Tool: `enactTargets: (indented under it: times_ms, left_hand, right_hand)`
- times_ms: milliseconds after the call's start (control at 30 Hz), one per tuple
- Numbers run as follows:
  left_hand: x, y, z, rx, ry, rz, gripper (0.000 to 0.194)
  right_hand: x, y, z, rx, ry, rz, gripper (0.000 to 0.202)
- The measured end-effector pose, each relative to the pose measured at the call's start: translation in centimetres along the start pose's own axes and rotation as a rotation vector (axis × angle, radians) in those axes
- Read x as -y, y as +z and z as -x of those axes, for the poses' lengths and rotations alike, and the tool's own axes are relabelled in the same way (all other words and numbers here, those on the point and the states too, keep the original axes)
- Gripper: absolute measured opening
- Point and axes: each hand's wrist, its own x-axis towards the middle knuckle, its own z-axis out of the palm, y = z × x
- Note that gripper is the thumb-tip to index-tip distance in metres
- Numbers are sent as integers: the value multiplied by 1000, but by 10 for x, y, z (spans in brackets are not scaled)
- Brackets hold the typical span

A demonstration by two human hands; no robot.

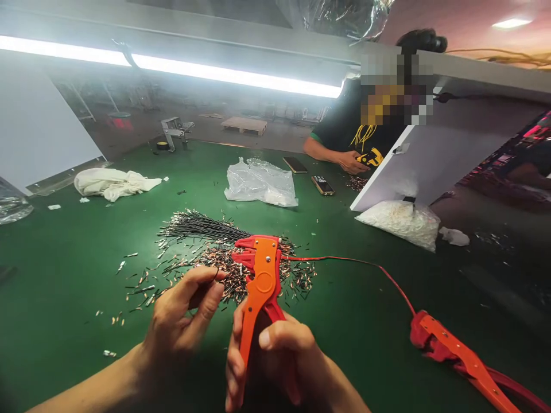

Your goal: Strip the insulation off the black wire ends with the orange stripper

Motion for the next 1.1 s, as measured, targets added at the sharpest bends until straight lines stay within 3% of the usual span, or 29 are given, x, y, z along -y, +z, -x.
enactTargets:
  times_ms: [100,400,567,767,933,1100]
  left_hand:
    - [-5,-3,-1,35,-2,15,18]
    - [4,3,-4,83,196,-217,14]
    - [-7,-4,-3,122,101,-56,16]
    - [-19,0,5,421,-60,117,51]
    - [-15,6,9,523,-137,81,46]
    - [-11,1,3,500,-30,28,39]
  right_hand:
    - [-4,2,1,50,31,-35,30]
    - [-1,2,3,42,40,-53,32]
    - [-10,-2,2,-4,-14,-12,39]
    - [-7,5,-1,-167,-104,92,23]
    - [-4,5,-3,-296,-89,200,22]
    - [1,-6,-1,-228,-58,249,28]
